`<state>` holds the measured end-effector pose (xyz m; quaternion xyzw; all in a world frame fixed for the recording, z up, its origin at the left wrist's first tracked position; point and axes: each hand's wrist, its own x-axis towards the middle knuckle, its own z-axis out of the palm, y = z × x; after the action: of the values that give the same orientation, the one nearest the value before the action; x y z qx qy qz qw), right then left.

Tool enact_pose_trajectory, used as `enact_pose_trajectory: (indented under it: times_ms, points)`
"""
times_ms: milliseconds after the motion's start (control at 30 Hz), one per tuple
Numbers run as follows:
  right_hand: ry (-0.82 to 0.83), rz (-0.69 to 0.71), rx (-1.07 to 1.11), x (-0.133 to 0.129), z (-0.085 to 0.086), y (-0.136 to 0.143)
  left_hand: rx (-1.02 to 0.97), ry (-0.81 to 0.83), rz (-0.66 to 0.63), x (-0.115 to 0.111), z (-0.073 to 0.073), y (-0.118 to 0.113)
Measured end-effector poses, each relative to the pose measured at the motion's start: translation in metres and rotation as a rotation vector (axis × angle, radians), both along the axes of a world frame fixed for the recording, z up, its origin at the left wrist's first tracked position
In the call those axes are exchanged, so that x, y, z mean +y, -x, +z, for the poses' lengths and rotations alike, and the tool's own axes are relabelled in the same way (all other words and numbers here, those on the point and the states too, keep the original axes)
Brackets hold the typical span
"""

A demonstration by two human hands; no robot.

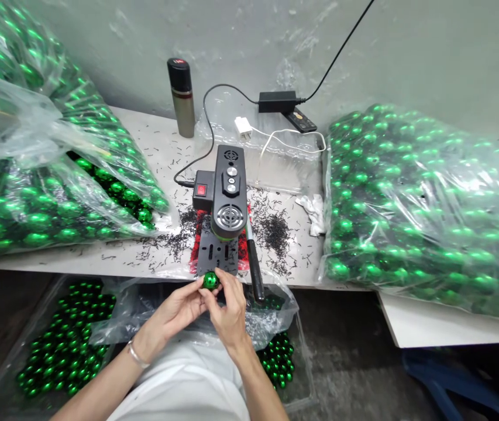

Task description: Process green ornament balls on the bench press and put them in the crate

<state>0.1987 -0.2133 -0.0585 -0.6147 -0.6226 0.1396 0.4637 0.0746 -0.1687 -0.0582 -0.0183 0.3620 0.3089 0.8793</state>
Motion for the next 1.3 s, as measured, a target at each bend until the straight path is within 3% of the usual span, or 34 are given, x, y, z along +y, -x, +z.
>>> enact_pose_trajectory:
  times_ms: [233,467,733,900,1033,1100,1200,1300]
  points:
    - [-0.033,-0.010,-0.014,-0.006,-0.004,-0.002,0.040,-0.079,0.003,-0.005,-0.005,0.002]
    - [-0.026,-0.007,0.036,-0.017,-0.010,-0.008,0.234,-0.377,-0.025,-0.008,-0.001,0.003]
    - [0.243,0.014,0.487,-0.028,-0.018,-0.018,0.515,-0.704,-0.138,-0.020,-0.010,-0.007]
    - [0.255,-0.088,0.590,-0.031,-0.015,-0.028,0.554,-0.857,-0.220,-0.021,-0.001,-0.014]
    - [0.245,-0.094,0.577,-0.027,-0.006,-0.025,0.569,-0.957,-0.260,-0.026,0.006,-0.016]
    - [0.252,-0.110,0.542,-0.036,-0.001,-0.029,0.535,-0.995,-0.304,-0.028,0.008,-0.015]
    - [0.348,-0.194,0.467,-0.074,-0.003,-0.051,0.573,-1.061,-0.356,-0.023,0.011,-0.004]
    - [0.524,-0.381,0.297,-0.106,-0.032,-0.090,0.790,-1.108,-0.187,0.001,0.017,0.018]
